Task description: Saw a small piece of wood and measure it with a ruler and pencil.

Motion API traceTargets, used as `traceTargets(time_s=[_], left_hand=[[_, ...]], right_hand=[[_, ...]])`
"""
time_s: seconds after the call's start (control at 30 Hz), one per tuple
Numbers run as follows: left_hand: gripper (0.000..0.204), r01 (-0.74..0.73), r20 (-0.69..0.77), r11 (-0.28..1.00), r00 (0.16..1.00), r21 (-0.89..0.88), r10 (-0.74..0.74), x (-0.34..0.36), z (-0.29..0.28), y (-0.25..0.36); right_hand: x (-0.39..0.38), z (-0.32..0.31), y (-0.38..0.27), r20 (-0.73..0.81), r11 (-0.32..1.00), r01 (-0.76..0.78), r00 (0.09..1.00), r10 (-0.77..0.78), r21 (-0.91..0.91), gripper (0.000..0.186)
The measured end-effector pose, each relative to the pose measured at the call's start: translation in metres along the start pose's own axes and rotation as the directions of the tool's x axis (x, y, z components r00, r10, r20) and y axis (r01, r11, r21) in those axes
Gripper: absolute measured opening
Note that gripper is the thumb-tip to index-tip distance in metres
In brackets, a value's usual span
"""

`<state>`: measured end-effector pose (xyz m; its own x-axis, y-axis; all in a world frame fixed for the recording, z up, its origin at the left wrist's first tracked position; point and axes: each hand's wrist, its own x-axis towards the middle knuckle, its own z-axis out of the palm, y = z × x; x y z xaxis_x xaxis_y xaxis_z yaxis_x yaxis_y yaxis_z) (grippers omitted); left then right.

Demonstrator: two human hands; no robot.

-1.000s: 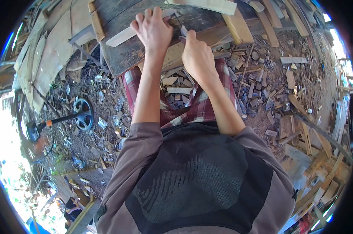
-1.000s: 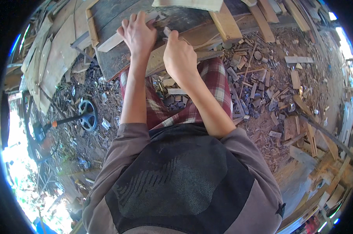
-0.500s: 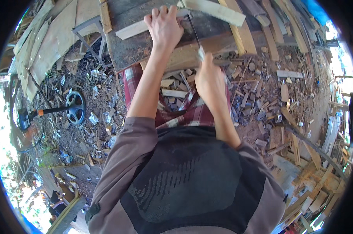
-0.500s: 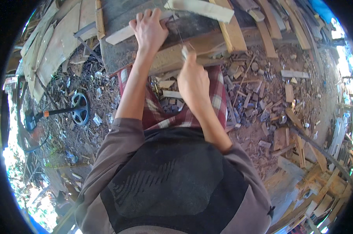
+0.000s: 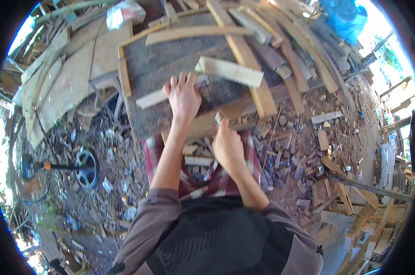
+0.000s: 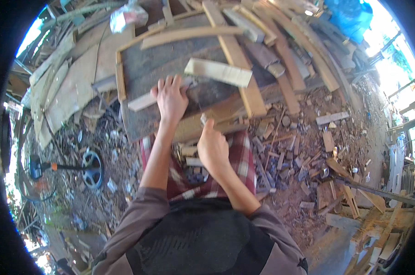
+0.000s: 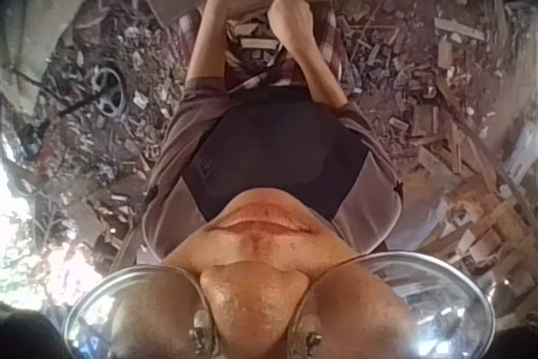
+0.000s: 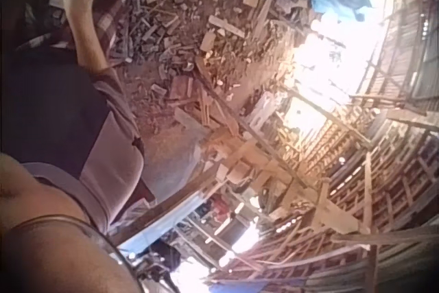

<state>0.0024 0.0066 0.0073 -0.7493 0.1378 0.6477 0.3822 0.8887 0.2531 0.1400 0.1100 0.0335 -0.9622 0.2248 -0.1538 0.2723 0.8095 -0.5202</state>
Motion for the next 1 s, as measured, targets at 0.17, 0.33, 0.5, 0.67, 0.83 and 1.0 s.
traceTargets(time_s=[0.17,0.33,0.5,0.67,0.83,1.0], left_hand=[[0.029,0.034,-0.006,0.999,0.999,0.015,-0.034,-0.003,-0.005,0.002],[0.026,0.026,-0.005,1.0,1.0,-0.001,-0.026,-0.01,-0.007,0.004],[0.023,0.078,0.026,0.997,0.997,0.024,-0.078,-0.002,-0.006,0.009],[0.023,0.028,-0.028,1.0,0.999,0.006,-0.027,-0.012,-0.008,0.012],[0.024,0.079,-0.023,0.997,0.997,0.002,-0.079,-0.007,-0.007,0.015],[0.022,0.1,-0.026,0.995,0.995,0.012,-0.099,-0.009,-0.01,0.015]], right_hand=[[-0.003,-0.015,-0.015,0.029,1.0,-0.013,1.0,0.012,0.027,0.019],[0.006,-0.024,-0.013,0.021,0.998,-0.004,1.0,0.002,0.062,0.02],[0.034,-0.026,-0.007,-0.004,0.996,0.083,0.997,-0.083,0.027,0.018],[0.047,-0.021,-0.017,-0.041,0.995,0.084,0.996,-0.082,0.048,0.018],[0.049,-0.017,-0.024,-0.09,0.994,0.079,0.993,-0.072,0.072,0.018],[0.029,-0.013,-0.02,-0.093,0.996,0.09,0.992,-0.087,0.028,0.018]])
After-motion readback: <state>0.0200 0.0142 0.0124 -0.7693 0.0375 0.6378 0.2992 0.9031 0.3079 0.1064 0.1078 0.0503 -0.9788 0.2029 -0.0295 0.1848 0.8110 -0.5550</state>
